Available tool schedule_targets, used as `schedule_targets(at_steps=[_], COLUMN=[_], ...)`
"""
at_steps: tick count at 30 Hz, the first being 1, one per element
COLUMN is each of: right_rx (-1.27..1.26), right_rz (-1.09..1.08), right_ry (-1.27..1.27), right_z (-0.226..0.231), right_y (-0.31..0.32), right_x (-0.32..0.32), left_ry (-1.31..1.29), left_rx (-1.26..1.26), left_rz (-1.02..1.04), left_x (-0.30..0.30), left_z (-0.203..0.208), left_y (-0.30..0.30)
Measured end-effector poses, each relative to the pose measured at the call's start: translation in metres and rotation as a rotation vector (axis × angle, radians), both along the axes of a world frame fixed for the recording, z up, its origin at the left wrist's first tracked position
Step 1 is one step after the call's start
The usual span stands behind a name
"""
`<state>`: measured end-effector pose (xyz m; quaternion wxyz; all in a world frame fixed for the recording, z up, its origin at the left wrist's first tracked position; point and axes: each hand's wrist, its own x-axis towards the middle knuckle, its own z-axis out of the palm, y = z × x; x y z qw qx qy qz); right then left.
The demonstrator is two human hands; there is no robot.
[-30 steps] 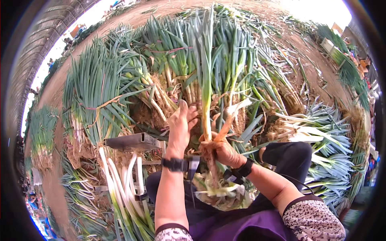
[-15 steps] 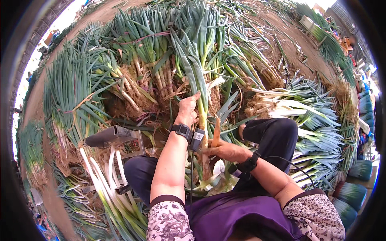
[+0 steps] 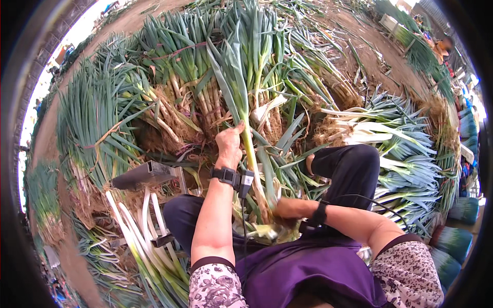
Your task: Cleaning and sorting harvested leeks by peeling off outer layers.
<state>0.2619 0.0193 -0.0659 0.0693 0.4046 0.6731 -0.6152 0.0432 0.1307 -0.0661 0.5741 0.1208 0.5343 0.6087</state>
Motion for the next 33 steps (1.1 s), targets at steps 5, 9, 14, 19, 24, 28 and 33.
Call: schedule_targets(at_steps=[5, 9, 14, 19, 24, 28, 33], right_rx=[0.474, 0.220, -0.045, -0.258, -0.271, -0.364, -0.457], right_rz=[0.054, -0.302, -0.604, -0.700, -0.687, -0.602, -0.523], right_ry=[-0.354, 0.263, 0.668, 0.658, 0.725, 0.838, 0.888], right_z=[0.080, 0.104, 0.070, 0.075, 0.083, 0.094, 0.091], right_y=[0.105, 0.174, 0.179, 0.193, 0.210, 0.200, 0.188], right_x=[-0.001, -0.009, -0.027, -0.028, -0.012, 0.003, -0.004], left_ry=[-0.198, -0.088, 0.541, 0.787, 0.919, 0.874, 0.150], left_rx=[0.133, 0.151, 0.150, 0.159, -0.300, -0.006, 0.077], left_rz=[-0.039, -0.165, -0.212, -0.238, -0.590, -0.033, -0.329], left_x=[0.029, 0.059, 0.072, 0.093, 0.079, 0.073, 0.066], left_z=[0.021, 0.058, 0.057, 0.055, -0.008, 0.048, 0.093], left_y=[-0.019, -0.027, -0.028, -0.076, -0.175, -0.125, -0.053])
